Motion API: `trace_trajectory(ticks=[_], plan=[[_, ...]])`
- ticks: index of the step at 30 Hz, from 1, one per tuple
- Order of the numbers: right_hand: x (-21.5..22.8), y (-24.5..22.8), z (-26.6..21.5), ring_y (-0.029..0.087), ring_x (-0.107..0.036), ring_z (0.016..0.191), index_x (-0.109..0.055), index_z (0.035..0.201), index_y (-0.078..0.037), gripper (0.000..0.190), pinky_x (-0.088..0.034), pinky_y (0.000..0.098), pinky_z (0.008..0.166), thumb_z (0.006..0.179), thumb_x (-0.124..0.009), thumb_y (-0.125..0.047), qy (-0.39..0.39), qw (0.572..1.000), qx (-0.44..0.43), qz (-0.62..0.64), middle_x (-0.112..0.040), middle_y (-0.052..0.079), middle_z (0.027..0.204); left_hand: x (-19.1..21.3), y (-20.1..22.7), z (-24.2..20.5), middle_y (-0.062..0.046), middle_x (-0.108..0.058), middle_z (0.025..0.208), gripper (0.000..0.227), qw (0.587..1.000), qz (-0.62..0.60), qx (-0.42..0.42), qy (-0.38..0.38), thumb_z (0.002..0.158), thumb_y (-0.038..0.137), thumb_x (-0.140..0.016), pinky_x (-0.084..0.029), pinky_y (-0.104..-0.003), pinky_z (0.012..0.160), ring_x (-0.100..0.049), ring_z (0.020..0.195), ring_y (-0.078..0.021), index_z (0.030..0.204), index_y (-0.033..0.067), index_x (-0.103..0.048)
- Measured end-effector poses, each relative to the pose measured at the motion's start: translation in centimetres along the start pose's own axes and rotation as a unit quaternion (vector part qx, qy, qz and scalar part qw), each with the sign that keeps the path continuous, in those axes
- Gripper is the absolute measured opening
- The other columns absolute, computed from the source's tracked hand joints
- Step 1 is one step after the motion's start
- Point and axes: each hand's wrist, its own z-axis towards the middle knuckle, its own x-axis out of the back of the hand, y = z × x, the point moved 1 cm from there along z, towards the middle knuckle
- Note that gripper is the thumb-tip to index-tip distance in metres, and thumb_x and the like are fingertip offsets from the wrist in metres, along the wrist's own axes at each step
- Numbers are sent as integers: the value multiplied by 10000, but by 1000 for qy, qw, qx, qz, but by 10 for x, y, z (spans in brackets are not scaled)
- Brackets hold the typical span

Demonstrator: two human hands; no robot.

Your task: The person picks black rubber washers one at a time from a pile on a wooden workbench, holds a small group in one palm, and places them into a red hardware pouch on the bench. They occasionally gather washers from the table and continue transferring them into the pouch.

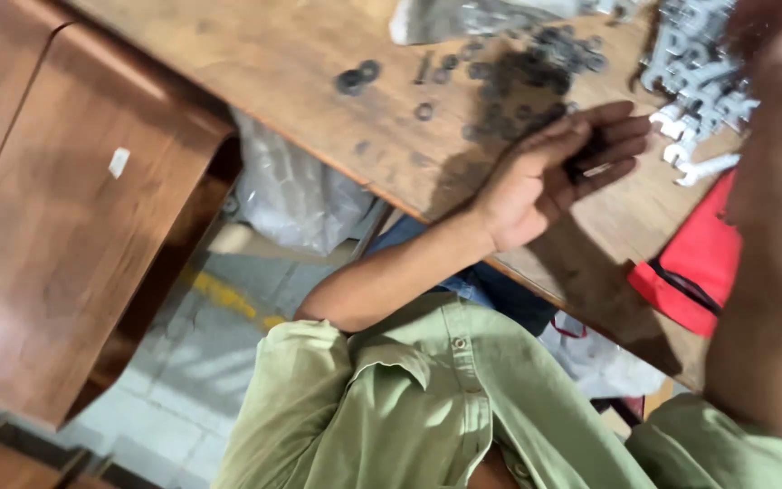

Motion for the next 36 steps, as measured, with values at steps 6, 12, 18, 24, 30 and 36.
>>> trace_trajectory(ticks=[6,12,18,24,30,36], plan=[[-30,45,-79,193,-616,1226,-586,1360,-28,213,-496,351,1081,1189,-571,-153,121,974,-38,189,-671,122,1336,-25,-29,18,-62,-626,1154,209,996,15,-93,5,1272,176,-488,-500,-338,1088,-630,1114,-185,1331,-14,-553],[-34,85,-86,192,-595,1132,-600,1288,-45,231,-476,323,1087,1200,-494,-231,131,876,-96,454,-646,82,1200,-27,-71,22,-44,-535,980,230,924,308,-214,75,1313,146,-495,-447,-254,999,-518,978,-118,1212,-44,-575],[-37,94,-90,210,-627,1226,-593,1289,-5,289,-495,340,1156,1136,-450,-204,159,856,-124,475,-672,105,1259,-54,-64,25,-69,-596,1062,148,944,237,-194,120,1105,122,-441,-532,-336,964,-607,1192,-127,1173,26,-530],[-34,80,-93,273,-607,1317,-597,1335,79,424,-464,372,1197,1153,-444,-271,139,836,-119,517,-644,204,1383,-14,-43,17,-107,-608,1125,112,943,137,-296,67,1261,72,-469,-537,-401,1111,-626,1187,-245,1201,3,-534],[-39,40,-90,254,-373,1540,-508,1491,53,622,-275,349,1345,1158,-441,-468,22,832,-99,546,-475,196,1621,-44,-5,-2,-143,-523,1489,162,969,112,-219,28,1276,92,-429,-332,-379,1351,-416,1484,-262,1387,-10,-488],[-54,16,-80,350,-229,1593,-361,1472,139,912,-197,488,1284,1047,-354,-667,234,604,-152,746,-292,272,1649,-71,2,1,-163,-141,1745,595,983,16,-133,125,1128,283,-329,-164,-423,1351,-128,1633,-278,1632,-6,-203]])
